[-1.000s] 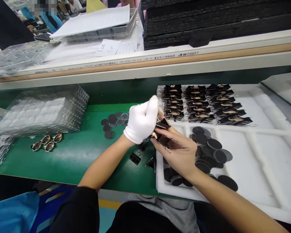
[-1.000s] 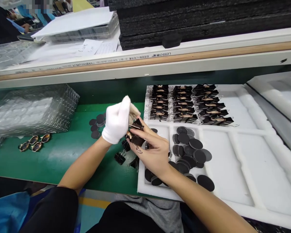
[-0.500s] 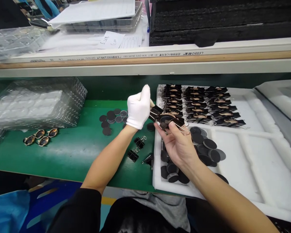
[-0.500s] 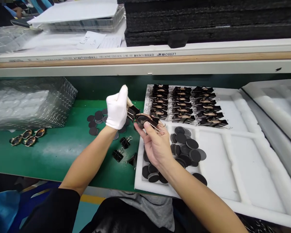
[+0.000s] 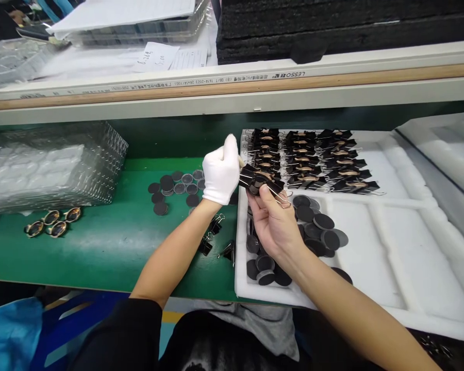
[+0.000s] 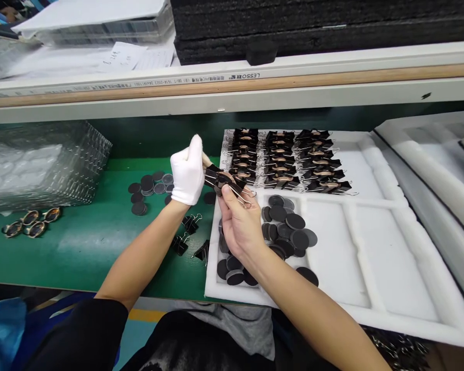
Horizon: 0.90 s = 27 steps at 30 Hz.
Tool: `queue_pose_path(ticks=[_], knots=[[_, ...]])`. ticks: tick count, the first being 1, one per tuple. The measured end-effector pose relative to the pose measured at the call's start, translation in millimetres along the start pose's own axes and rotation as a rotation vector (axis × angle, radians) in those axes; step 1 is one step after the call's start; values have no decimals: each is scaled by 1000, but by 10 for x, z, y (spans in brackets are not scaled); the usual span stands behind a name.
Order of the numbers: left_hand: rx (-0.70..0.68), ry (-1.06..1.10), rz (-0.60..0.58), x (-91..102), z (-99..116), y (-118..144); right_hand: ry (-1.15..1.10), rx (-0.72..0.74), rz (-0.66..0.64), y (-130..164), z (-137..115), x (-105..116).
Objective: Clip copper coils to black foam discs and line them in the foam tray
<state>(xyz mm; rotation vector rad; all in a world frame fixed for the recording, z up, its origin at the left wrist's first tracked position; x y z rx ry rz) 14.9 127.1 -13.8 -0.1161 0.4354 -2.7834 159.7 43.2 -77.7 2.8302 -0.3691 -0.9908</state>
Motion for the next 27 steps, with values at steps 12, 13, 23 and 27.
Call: queue_pose_path(ticks=[12,13,23,27], knots=[[468,115,-722,111,-201,445,510,330,-454,26,-380,-310],[413,93,-687,226,-180,421,585,299,-489,20,-350,-311],[-257,-310,-436,792,-82,451,668,-269,-498,37,222,-232],[-47,-327,-626,714,-362,545,734,-193,-466,1,226,-216]])
Point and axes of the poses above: each hand's wrist, its own y-axis away from the middle knuckle, its own x-axis out of the back of the hand, z = x × y, the point moved 10 cm from there along -y, towards the middle knuckle, and after that the axes turned 1 degree about -x, right-handed, at the moved point
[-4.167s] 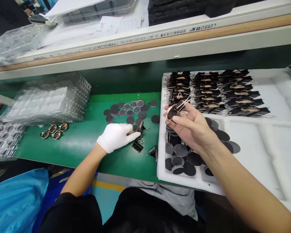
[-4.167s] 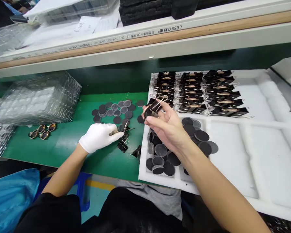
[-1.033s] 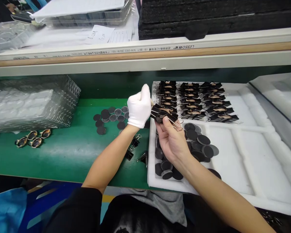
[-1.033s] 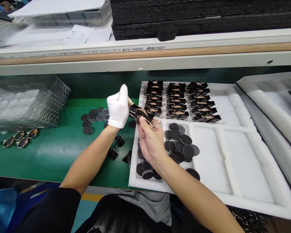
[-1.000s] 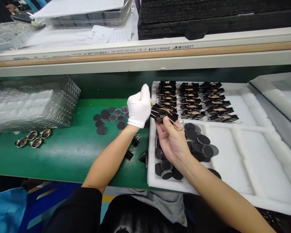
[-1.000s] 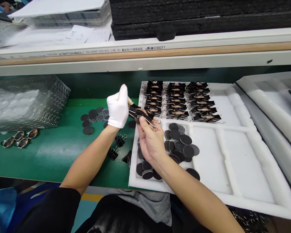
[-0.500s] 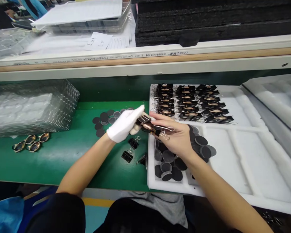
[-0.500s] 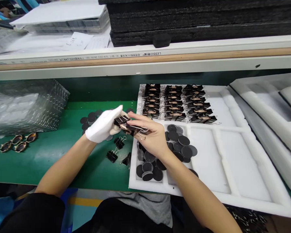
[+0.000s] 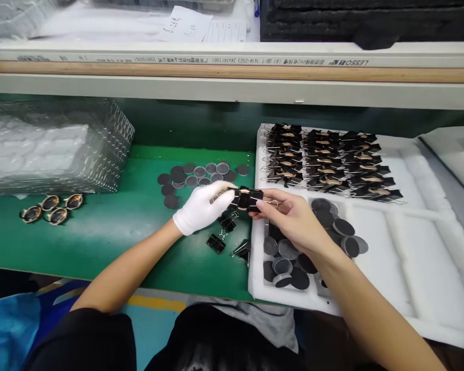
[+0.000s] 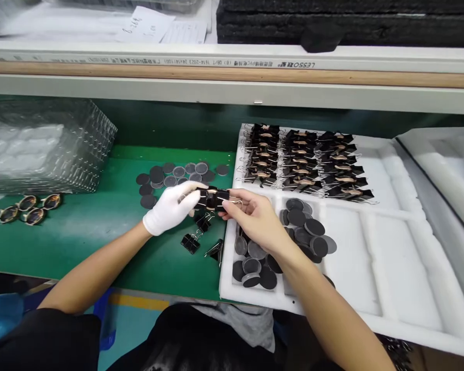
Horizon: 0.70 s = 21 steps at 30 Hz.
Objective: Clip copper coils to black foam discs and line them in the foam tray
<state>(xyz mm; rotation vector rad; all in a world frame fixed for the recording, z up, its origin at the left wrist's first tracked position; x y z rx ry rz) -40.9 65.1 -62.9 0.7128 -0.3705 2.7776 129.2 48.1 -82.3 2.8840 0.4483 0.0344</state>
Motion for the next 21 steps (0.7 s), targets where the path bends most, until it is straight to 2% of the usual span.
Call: queue_pose_path(ticks=[2,5,8,10,13,15,18,20,21], knots=[[-33,-56,-16,-2,15,39,96,34,-35,17,-23,-18],[-191,-164,-9,-13,155,127,292,142,-66,94,-157,-39],[-331,-210,5,-65,303,232,387,267,-118,197,-320,-125],[-342,-225,70,-56,346,282,401,337,-100,244,-408,-148],[-287,-230,163,-24,335,338,405,393,-12,289,-490,-124],[-279,-221,152,-34,317,360,431,394,11,338,-526,-105],[-395,-219,57,-35,346,382,540,472,52,512,-708,86],[-464,-244,84,100,347,379,621,589,114,674,-906,431],[-455,-265,127,204,315,358,652,634,162,740,-993,692]])
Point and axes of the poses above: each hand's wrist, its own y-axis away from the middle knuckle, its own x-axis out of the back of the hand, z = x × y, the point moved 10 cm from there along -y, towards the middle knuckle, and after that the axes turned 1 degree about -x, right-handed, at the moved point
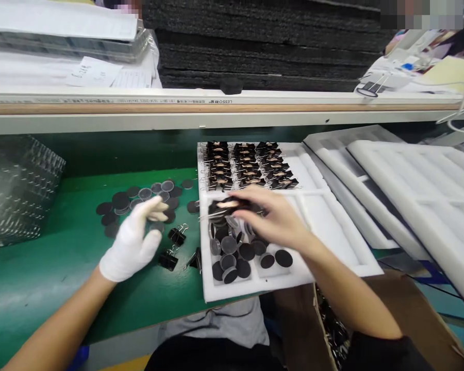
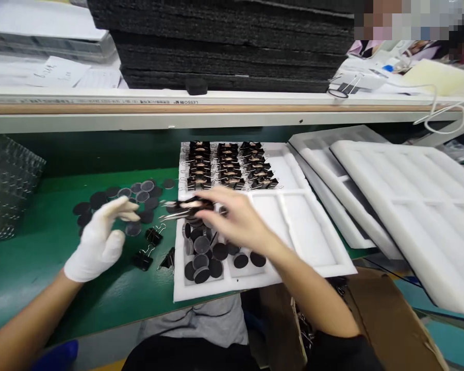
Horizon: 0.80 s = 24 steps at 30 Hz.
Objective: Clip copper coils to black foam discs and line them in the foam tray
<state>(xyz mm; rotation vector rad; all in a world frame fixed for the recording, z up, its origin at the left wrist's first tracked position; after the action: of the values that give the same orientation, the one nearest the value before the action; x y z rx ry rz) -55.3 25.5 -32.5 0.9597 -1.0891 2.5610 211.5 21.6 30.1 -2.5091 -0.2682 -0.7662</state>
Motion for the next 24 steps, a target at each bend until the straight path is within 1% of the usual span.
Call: queue_pose_path(ticks=[1,2,4,5,6,7,8,10,11,13,15,17,20,24], knots=[[44,-42,36,89,-87,-11,44,18,64,12,122,313],[111,-81,58,160,-183,-18,94,-4,103,17,315,617],[265,-91,78,255,-357,-12,179,-118,150,-1,836,1202],[328,-67,87,283,-414,-1,239,-194,181,-19,1123,1485],[373,-37,100,305,-446,11,346,-298,215,-35,1422,1755],[401,-14,114,321,-458,23,472,-395,221,-61,1696,1974],[417,-5,122,330,-458,33,518,-442,234,-106,1915,2148],[425,-37,118,336,-447,50,577,-511,239,-219,2281,2367],[426,-55,112,333,-445,57,586,-534,237,-278,2432,2424],[435,-64,109,330,-457,72,593,-578,217,-377,2695,2464],[457,-27,124,333,-483,84,580,-604,179,-451,2903,2432],[497,33,152,339,-515,91,557,-609,132,-501,3047,2361],[566,104,194,352,-551,89,533,-604,68,-534,3147,2243],[653,137,234,378,-600,101,540,-605,21,-515,3103,2116]])
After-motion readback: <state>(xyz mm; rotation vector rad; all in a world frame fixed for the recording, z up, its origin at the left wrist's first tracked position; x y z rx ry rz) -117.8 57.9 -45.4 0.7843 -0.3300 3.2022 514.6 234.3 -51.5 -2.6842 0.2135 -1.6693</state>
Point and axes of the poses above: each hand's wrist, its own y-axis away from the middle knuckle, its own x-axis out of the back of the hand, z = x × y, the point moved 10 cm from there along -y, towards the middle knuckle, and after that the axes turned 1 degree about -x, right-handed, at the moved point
